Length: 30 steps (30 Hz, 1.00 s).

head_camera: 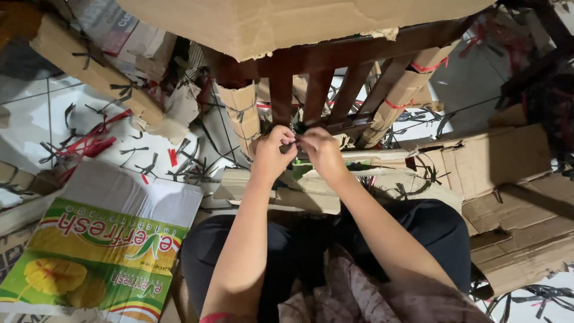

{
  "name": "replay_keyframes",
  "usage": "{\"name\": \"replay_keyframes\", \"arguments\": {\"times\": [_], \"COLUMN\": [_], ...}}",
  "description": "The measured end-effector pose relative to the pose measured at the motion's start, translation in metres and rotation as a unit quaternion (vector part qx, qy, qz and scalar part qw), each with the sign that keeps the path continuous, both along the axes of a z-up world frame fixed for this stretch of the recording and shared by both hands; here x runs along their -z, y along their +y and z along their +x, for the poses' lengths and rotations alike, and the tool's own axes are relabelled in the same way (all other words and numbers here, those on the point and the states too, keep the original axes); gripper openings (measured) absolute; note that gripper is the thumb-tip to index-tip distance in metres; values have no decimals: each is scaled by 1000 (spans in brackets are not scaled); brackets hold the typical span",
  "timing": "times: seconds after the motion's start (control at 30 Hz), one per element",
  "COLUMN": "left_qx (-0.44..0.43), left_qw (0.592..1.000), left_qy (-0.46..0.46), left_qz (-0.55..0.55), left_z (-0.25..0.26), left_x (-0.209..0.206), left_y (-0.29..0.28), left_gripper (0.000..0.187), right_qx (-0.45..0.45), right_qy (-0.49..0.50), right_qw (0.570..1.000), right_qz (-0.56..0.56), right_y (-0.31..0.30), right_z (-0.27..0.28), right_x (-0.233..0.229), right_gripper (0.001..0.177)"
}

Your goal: Attaching protective cardboard to the legs and frame of a wooden chair using scissors and ties for transport.

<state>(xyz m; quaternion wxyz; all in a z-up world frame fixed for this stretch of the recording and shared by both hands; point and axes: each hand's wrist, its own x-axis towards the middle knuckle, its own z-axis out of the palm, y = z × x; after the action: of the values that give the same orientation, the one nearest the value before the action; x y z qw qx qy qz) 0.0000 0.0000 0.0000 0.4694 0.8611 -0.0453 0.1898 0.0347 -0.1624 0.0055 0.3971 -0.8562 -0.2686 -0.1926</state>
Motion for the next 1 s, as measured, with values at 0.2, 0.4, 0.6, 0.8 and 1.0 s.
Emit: {"name": "replay_keyframes", "arguments": {"times": [0.2,0.4,0.6,0.8,1.0], "left_qx": [22,59,38,30,-78], "left_qw": [997,996,985,992,984], "left_qy": [-20,-36,-83,2,150], "left_qz": [69,60,146,121,56], "left_z": [-4,-12,-15,-23,-11], "left_x": [-18,-19,-12,-23,22], "left_y": [0,2,-8,-12,2], "left_gripper": [19,11,9,9,22], "right_qx": [-92,-100,-91,-5,60], "right_qy": [56,269,244,85,51], "right_qw": [994,957,965,995,990], "right_qz": [-15,39,26,-45,-114], "right_y": [-14,-28,-28,-22,-27], "right_z": [14,19,12,10,36], "right_x": [15,30,21,5,50], "right_gripper": [7,11,15,16,16]}}
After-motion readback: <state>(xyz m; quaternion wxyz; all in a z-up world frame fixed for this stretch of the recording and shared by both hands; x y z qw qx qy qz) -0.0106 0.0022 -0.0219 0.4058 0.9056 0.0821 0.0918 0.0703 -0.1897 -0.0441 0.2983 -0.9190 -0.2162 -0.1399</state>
